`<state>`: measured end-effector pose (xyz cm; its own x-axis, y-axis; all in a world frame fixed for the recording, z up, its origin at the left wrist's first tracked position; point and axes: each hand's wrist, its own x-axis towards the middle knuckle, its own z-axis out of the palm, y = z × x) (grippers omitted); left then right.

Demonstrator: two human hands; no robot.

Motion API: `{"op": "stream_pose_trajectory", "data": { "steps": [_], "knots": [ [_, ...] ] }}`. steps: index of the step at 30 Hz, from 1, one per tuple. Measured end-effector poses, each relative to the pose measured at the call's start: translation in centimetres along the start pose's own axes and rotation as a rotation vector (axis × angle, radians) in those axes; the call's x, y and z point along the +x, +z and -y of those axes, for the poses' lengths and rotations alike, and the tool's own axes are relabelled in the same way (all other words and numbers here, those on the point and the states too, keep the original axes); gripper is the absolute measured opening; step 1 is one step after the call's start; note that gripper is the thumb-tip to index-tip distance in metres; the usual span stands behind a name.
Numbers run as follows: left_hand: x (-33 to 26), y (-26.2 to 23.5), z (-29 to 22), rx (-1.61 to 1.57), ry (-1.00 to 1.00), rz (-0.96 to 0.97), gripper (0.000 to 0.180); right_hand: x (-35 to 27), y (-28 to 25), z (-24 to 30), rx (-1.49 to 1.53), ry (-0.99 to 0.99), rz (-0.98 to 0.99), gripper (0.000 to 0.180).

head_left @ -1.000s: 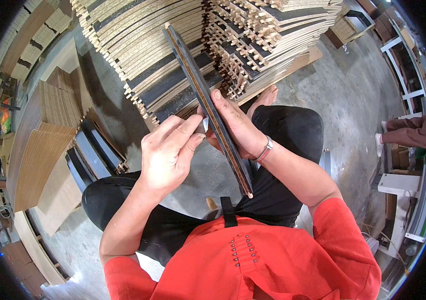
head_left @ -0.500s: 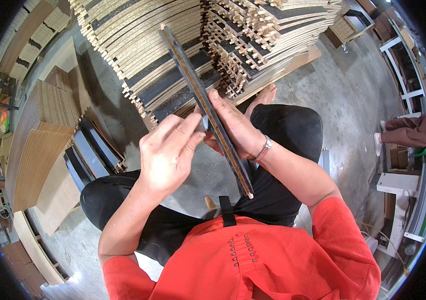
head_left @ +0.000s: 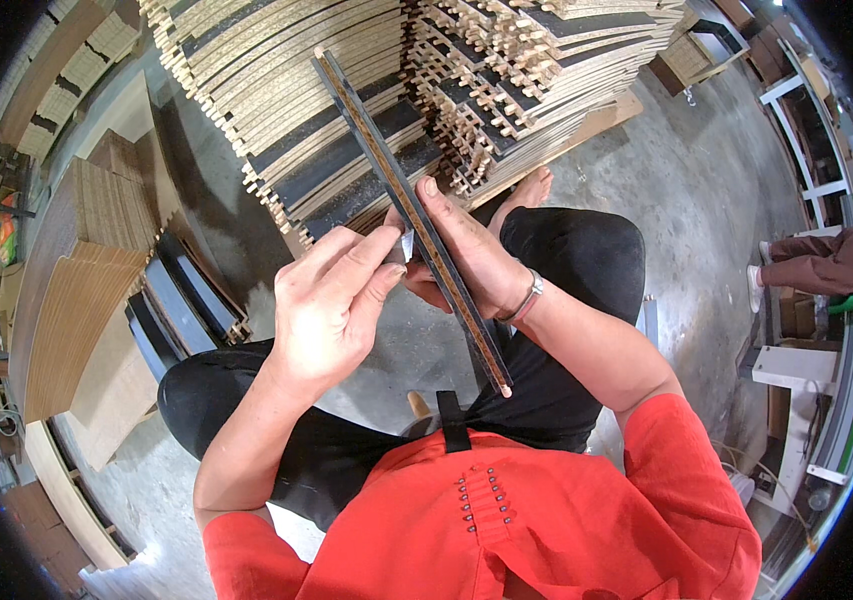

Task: The recorder is using a piece of sandpaper to smooth the edges and surfaces of wooden furniture components.

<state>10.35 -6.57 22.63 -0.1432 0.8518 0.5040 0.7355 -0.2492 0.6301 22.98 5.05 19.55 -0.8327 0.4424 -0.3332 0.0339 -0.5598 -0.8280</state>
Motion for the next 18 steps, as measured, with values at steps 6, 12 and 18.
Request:
{"op": "stream_pose_trajectory", "data": {
  "steps": [6, 12, 18],
  "knots": [
    [0.06, 0.05, -0.15, 0.001, 0.028, 0.004, 0.026, -0.07, -0.24, 0.10, 0.012, 0.002, 0.024, 0.059],
    [-0.06, -0.04, -0.27, -0.023, -0.074, 0.000, 0.023, -0.06, -0.01, 0.18, 0.001, 0.007, -0.021, 0.058],
    [-0.10, 0.09, -0.16, -0.017, -0.064, 0.007, 0.023, -0.27, -0.16, 0.32, -0.030, 0.020, 0.013, 0.057]
  ]
}}
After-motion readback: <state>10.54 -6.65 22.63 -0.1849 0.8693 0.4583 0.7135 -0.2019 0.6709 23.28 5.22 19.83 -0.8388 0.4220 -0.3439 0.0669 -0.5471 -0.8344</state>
